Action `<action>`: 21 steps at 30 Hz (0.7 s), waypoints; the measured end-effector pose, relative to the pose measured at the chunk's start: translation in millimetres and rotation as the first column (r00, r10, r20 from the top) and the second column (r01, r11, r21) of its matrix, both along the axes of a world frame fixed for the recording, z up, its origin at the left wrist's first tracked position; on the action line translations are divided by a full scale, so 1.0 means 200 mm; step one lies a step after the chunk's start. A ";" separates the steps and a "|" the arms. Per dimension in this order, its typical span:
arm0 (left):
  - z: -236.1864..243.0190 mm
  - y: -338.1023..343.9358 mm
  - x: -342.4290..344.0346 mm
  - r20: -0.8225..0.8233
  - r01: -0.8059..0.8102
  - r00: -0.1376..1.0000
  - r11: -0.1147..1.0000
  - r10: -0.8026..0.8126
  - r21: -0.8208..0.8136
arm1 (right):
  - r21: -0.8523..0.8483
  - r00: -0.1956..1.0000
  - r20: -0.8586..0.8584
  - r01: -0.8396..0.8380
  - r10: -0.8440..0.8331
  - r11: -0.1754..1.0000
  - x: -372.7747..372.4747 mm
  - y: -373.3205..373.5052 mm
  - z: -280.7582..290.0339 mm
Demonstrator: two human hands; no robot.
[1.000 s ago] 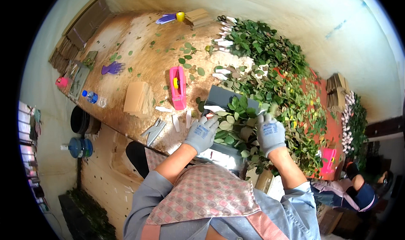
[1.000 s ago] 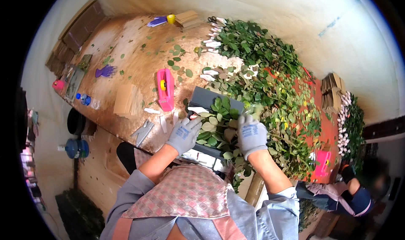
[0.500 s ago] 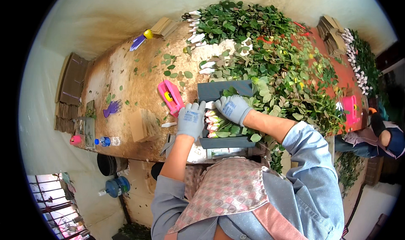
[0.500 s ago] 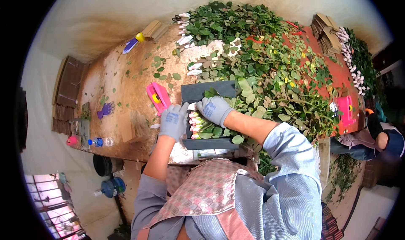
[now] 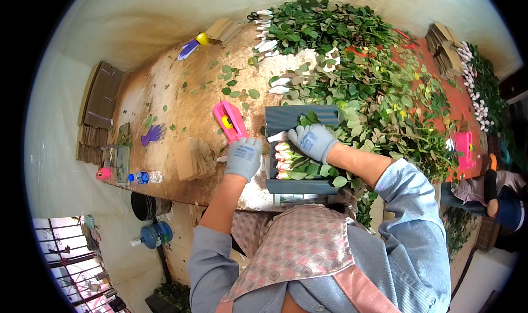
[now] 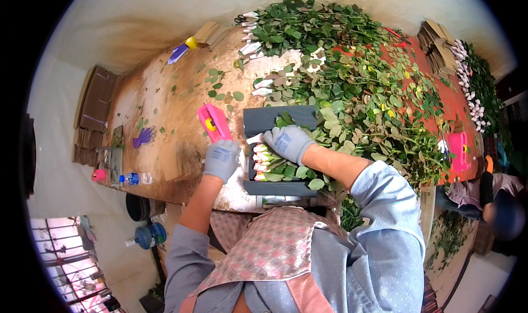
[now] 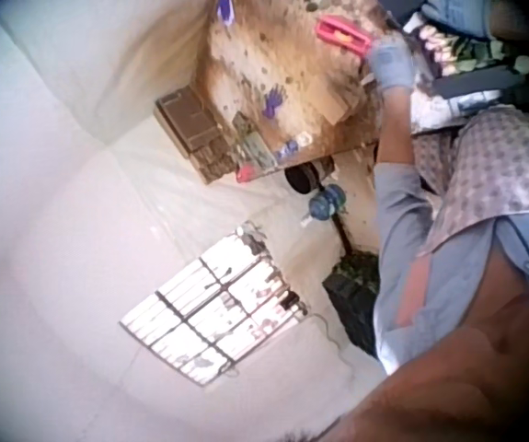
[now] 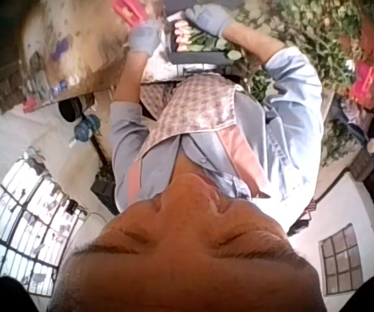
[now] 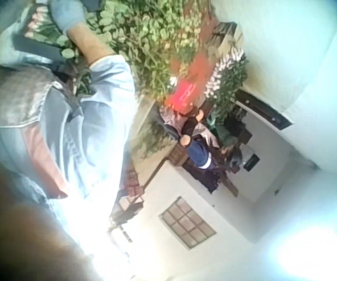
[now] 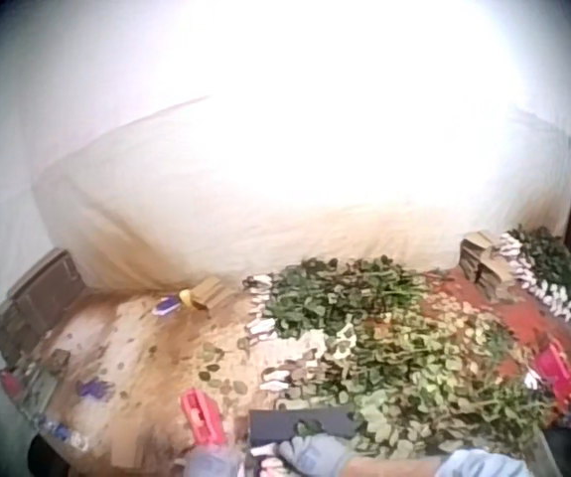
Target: The person arranges white flower buds and green leaves into a gray rectangular container. They place the leaves at the bottom and then carefully position the flower buds on top. The person uses a pink tape dispenser to secure the arrangement with tape. The workspace is cluttered with leaves and other materials.
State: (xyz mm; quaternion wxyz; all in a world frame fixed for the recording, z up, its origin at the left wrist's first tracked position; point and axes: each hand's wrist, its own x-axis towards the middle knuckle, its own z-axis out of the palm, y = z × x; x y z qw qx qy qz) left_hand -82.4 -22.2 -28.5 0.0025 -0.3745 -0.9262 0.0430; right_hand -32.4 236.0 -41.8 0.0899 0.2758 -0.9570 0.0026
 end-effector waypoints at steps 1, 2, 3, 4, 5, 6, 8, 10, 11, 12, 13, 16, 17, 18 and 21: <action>0.01 0.04 0.02 -0.012 0.026 1.000 0.996 -0.025 0.085 | -0.009 1.000 -0.001 0.003 -0.003 1.000 0.00 0.00 0.00; -0.01 0.04 0.03 -0.012 0.008 1.000 0.995 -0.006 0.097 | -0.022 1.000 -0.004 -0.002 0.002 1.000 0.00 -0.01 0.00; -0.06 0.05 0.02 -0.011 0.002 1.000 0.994 0.000 0.112 | -0.023 1.000 0.000 -0.005 0.005 1.000 0.00 -0.02 0.00; -0.12 0.07 0.02 -0.010 -0.002 1.000 0.992 0.003 0.126 | -0.024 1.000 0.003 -0.006 0.006 1.000 0.00 -0.02 0.00; -0.14 0.09 0.02 -0.006 -0.017 1.000 0.992 0.017 0.124 | -0.029 1.000 0.004 0.001 -0.001 1.000 -0.01 -0.02 0.00; -0.16 0.12 0.02 -0.003 -0.030 1.000 0.992 0.031 0.121 | -0.037 1.000 0.003 -0.005 0.005 0.999 -0.01 -0.02 -0.01; -0.19 0.15 0.02 0.008 -0.062 0.998 0.992 0.061 0.105 | -0.053 1.000 0.002 -0.015 0.015 0.998 -0.01 -0.01 -0.02; -0.20 0.17 0.02 0.021 -0.101 0.995 0.992 0.099 0.081 | -0.051 0.999 0.039 -0.001 0.003 0.999 -0.01 0.00 -0.01; -0.20 0.18 0.02 0.017 -0.093 0.996 0.993 0.092 0.068 | -0.050 0.998 0.056 -0.002 0.005 0.999 -0.01 0.00 0.00; -0.19 0.18 0.02 0.012 -0.087 0.996 0.995 0.087 0.055 | -0.052 0.998 0.055 -0.003 0.006 0.999 -0.01 0.00 0.00; -0.18 0.18 0.02 0.007 -0.083 0.997 0.996 0.083 0.043 | -0.055 0.999 0.053 -0.006 0.009 0.998 -0.01 0.00 -0.01; -0.13 0.12 0.00 0.035 -0.048 0.998 0.999 0.049 -0.009 | -0.037 0.997 0.076 0.004 -0.001 0.999 -0.01 0.01 -0.01; -0.12 0.08 0.00 0.041 -0.127 0.991 0.990 0.130 -0.057 | -0.028 0.996 0.091 0.001 0.002 1.000 -0.02 -0.01 -0.01; -0.10 0.02 -0.01 0.037 -0.203 0.978 0.974 0.207 -0.103 | -0.016 0.995 0.096 -0.002 0.003 1.000 -0.02 -0.01 0.00; -0.06 -0.24 -0.07 0.075 -0.379 0.914 0.904 0.399 -0.199 | 0.000 0.991 0.134 -0.015 0.015 1.000 -0.01 -0.03 0.04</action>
